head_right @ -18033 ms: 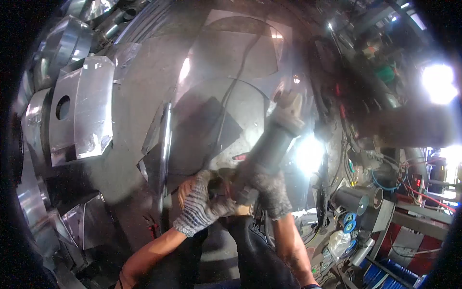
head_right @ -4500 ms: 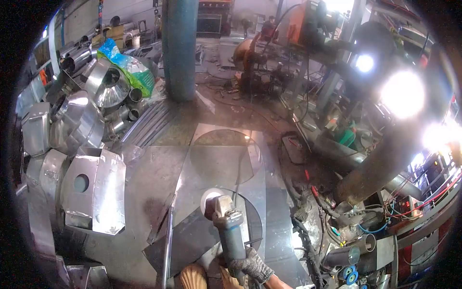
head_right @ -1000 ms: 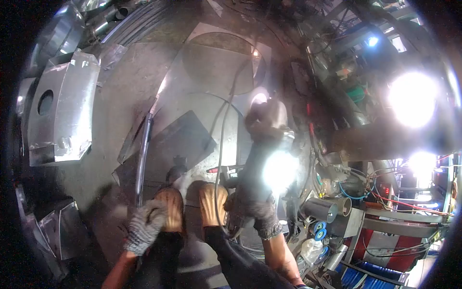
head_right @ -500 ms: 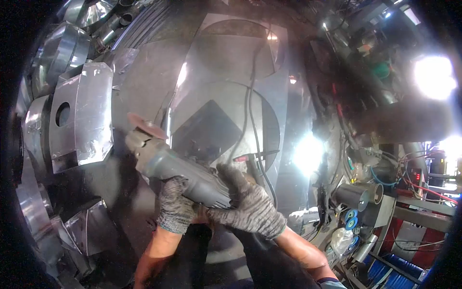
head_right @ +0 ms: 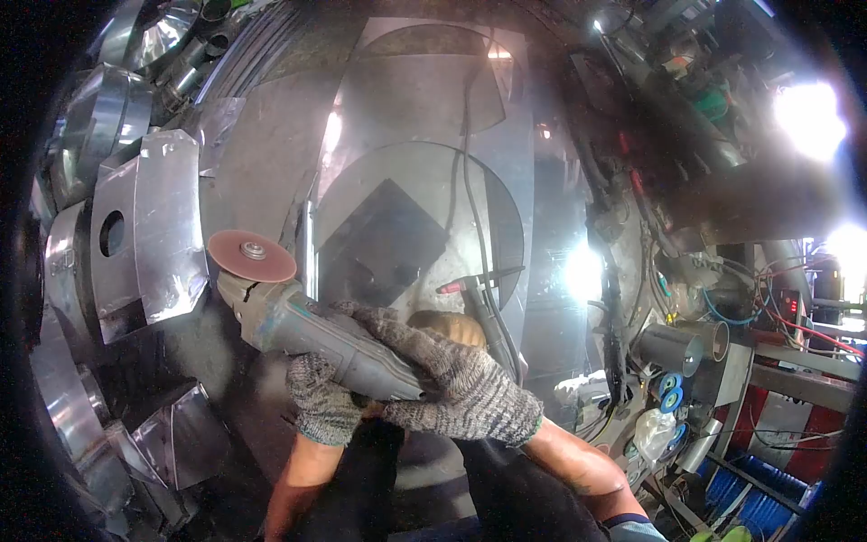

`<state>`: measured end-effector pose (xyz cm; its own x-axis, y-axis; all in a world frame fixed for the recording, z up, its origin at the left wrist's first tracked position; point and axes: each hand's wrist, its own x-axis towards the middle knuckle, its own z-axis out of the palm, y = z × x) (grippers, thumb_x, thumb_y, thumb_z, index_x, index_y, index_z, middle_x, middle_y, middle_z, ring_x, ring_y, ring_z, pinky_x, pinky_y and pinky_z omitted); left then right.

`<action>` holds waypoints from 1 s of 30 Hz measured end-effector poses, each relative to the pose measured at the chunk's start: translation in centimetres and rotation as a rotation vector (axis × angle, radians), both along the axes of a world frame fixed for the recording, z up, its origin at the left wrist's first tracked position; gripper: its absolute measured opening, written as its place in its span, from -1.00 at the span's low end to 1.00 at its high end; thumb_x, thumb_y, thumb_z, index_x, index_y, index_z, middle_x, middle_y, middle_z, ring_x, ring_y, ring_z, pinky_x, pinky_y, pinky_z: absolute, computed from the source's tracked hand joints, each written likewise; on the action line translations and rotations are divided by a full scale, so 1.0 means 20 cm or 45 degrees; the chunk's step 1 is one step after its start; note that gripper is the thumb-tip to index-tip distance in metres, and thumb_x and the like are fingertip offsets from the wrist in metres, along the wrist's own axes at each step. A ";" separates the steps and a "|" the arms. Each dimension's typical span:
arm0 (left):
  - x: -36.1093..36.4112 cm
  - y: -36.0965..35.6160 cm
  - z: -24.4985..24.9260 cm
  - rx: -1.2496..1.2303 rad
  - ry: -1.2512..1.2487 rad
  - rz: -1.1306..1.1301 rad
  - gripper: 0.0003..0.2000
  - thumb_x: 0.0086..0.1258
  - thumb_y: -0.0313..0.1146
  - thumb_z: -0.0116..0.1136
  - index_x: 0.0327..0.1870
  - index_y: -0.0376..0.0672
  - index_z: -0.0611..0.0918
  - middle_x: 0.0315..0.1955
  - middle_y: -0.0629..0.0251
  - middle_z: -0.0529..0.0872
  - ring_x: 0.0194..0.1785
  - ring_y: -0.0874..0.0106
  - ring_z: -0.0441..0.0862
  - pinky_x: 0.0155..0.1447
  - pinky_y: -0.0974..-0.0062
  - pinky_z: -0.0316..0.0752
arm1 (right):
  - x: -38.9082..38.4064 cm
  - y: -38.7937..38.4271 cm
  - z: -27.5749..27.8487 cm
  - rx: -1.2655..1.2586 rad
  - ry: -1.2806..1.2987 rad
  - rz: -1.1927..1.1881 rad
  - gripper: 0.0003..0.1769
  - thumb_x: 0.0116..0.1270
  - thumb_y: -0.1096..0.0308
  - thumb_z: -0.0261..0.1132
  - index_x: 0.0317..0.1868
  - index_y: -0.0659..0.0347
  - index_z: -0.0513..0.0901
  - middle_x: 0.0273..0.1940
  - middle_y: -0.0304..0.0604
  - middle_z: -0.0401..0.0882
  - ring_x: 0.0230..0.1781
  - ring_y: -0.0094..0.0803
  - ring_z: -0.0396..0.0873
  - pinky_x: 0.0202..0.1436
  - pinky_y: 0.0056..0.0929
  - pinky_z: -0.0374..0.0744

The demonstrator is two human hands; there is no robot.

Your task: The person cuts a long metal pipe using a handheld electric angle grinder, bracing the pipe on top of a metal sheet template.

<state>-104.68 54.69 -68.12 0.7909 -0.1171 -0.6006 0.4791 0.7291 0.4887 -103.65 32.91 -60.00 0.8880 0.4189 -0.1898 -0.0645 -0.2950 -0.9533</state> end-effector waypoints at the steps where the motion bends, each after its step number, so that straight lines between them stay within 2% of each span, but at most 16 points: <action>1: 0.01 0.00 0.00 -0.082 -0.037 0.000 -0.45 0.53 -0.18 0.17 0.43 -0.28 0.45 0.25 -0.10 0.64 0.28 -0.06 0.65 0.38 -0.14 0.62 | -0.03 0.00 -0.02 0.002 0.001 0.002 0.02 0.30 0.11 0.61 0.64 0.25 0.28 0.37 0.10 0.61 0.40 -0.16 0.60 0.46 -0.26 0.55; 6: 0.07 -0.03 0.03 -0.192 -0.307 -0.150 -0.38 0.48 -0.10 0.20 0.42 -0.35 0.45 0.24 -0.19 0.64 0.23 -0.09 0.69 0.36 -0.09 0.64 | -0.05 0.00 -0.01 -0.102 0.198 -0.152 -0.06 0.21 0.07 0.69 0.49 0.29 0.47 0.29 0.06 0.67 0.33 -0.18 0.65 0.39 -0.26 0.60; 8: 0.04 0.00 -0.02 -0.128 0.005 0.028 -0.30 0.40 -0.04 0.25 0.43 -0.37 0.42 0.26 -0.20 0.63 0.23 -0.08 0.69 0.36 -0.03 0.64 | -0.05 0.00 -0.03 -0.093 0.137 -0.153 -0.07 0.20 0.07 0.69 0.48 0.29 0.48 0.28 0.07 0.67 0.33 -0.19 0.65 0.39 -0.27 0.61; 9: 0.05 0.00 -0.02 -0.126 0.004 0.029 -0.30 0.40 -0.04 0.25 0.43 -0.37 0.42 0.26 -0.20 0.63 0.23 -0.08 0.69 0.36 -0.03 0.64 | -0.05 0.00 -0.05 -0.083 0.072 -0.148 -0.08 0.20 0.07 0.69 0.47 0.29 0.49 0.27 0.07 0.68 0.33 -0.19 0.65 0.39 -0.27 0.61; 12: 0.05 -0.01 -0.01 -0.077 -0.350 -0.178 -0.28 0.39 -0.04 0.25 0.46 -0.33 0.40 0.31 -0.16 0.60 0.31 -0.08 0.64 0.40 -0.01 0.61 | -0.06 0.00 -0.08 -0.084 0.108 -0.128 -0.09 0.19 0.03 0.68 0.44 0.29 0.51 0.24 0.10 0.68 0.29 -0.12 0.68 0.36 -0.23 0.62; 15: 0.02 -0.03 -0.01 -0.225 0.083 0.088 -0.40 0.42 -0.16 0.26 0.42 -0.28 0.45 0.25 -0.02 0.63 0.29 0.04 0.63 0.40 0.07 0.60 | -0.04 0.02 -0.10 -0.306 -0.135 -0.128 -0.09 0.16 -0.04 0.67 0.41 0.26 0.54 0.22 0.14 0.67 0.24 -0.02 0.69 0.31 -0.17 0.65; 16: 0.02 -0.07 -0.02 0.095 0.092 -0.003 -0.38 0.34 -0.21 0.38 0.38 -0.27 0.48 0.21 0.03 0.65 0.24 0.13 0.67 0.35 0.13 0.63 | -0.01 0.05 -0.08 -0.456 -0.462 -0.146 -0.14 0.10 -0.03 0.67 0.32 0.24 0.59 0.14 0.14 0.68 0.14 0.06 0.71 0.22 -0.08 0.67; 17: 0.02 -0.10 -0.01 0.422 0.107 -0.082 -0.36 0.27 -0.26 0.49 0.34 -0.27 0.52 0.17 0.08 0.68 0.19 0.23 0.70 0.31 0.19 0.66 | 0.00 0.09 -0.06 -0.427 -0.476 -0.116 -0.14 0.10 -0.03 0.67 0.32 0.24 0.59 0.14 0.14 0.68 0.14 0.06 0.71 0.22 -0.08 0.67; 18: 0.02 -0.15 0.00 0.394 -0.084 0.038 -0.46 0.26 -0.24 0.52 0.22 -0.26 0.62 0.08 0.20 0.74 0.11 0.36 0.72 0.18 0.33 0.68 | 0.01 0.14 -0.05 -0.565 -0.310 -0.226 -0.18 0.06 0.04 0.66 0.27 0.26 0.59 0.10 0.16 0.69 0.09 0.12 0.71 0.19 -0.05 0.68; 20: 0.06 -0.14 0.08 0.502 -0.079 -0.287 -0.60 0.24 -0.26 0.55 0.04 -0.25 0.74 -0.11 0.32 0.81 -0.07 0.43 0.76 0.09 0.41 0.68 | -0.02 0.24 -0.10 -0.762 -0.113 -0.424 -0.29 0.05 0.11 0.62 0.17 0.25 0.60 0.02 0.20 0.72 0.00 0.20 0.74 0.13 -0.01 0.70; 21: 0.07 -0.20 0.11 0.361 -0.069 -0.170 -0.59 0.22 -0.32 0.58 0.05 -0.26 0.74 -0.12 0.31 0.82 -0.07 0.46 0.76 0.09 0.42 0.68 | -0.04 0.24 -0.15 -0.778 -0.172 -0.408 -0.21 0.09 0.10 0.62 0.28 0.27 0.55 0.06 0.20 0.70 0.04 0.11 0.74 0.17 -0.08 0.70; 23: 0.09 -0.24 0.14 0.369 -0.183 -0.231 -0.61 0.22 -0.37 0.59 0.04 -0.26 0.73 -0.12 0.30 0.82 -0.06 0.48 0.76 0.09 0.43 0.67 | -0.05 0.24 -0.23 -0.713 -0.296 -0.376 -0.20 0.14 0.06 0.58 0.26 0.38 0.52 0.02 0.20 0.65 0.09 0.12 0.66 0.21 -0.03 0.62; 25: 0.07 -0.30 0.05 0.348 -0.253 -0.154 -0.63 0.22 -0.37 0.60 0.00 -0.25 0.73 -0.12 0.30 0.82 -0.07 0.47 0.77 0.08 0.43 0.67 | -0.11 0.19 -0.40 -0.581 -0.319 -0.505 -0.14 0.18 0.07 0.60 0.35 0.38 0.45 0.15 0.13 0.61 0.20 0.02 0.63 0.31 -0.07 0.58; 27: 0.08 -0.30 0.07 0.394 -0.228 -0.151 -0.63 0.22 -0.36 0.59 -0.01 -0.24 0.71 -0.15 0.29 0.83 -0.10 0.44 0.78 0.07 0.42 0.68 | -0.12 0.21 -0.42 -0.303 -0.086 -0.619 -0.07 0.17 0.05 0.63 0.41 0.36 0.41 0.18 0.07 0.60 0.22 -0.01 0.62 0.34 -0.12 0.57; 29: 0.07 -0.31 0.05 0.260 -0.240 -0.208 -0.64 0.23 -0.36 0.58 -0.01 -0.24 0.70 -0.18 0.27 0.84 -0.14 0.42 0.78 0.05 0.39 0.68 | -0.15 0.17 -0.54 -0.371 -0.192 -0.566 -0.06 0.17 0.05 0.63 0.42 0.34 0.40 0.18 0.04 0.60 0.22 -0.05 0.62 0.33 -0.16 0.57; 30: 0.07 -0.32 0.04 0.376 -0.273 -0.236 -0.66 0.27 -0.34 0.56 -0.02 -0.24 0.71 -0.20 0.25 0.84 -0.16 0.43 0.79 0.02 0.39 0.68 | -0.15 0.17 -0.56 -0.439 -0.291 -0.533 -0.05 0.17 0.05 0.64 0.44 0.32 0.39 0.18 0.01 0.59 0.22 -0.09 0.62 0.33 -0.19 0.58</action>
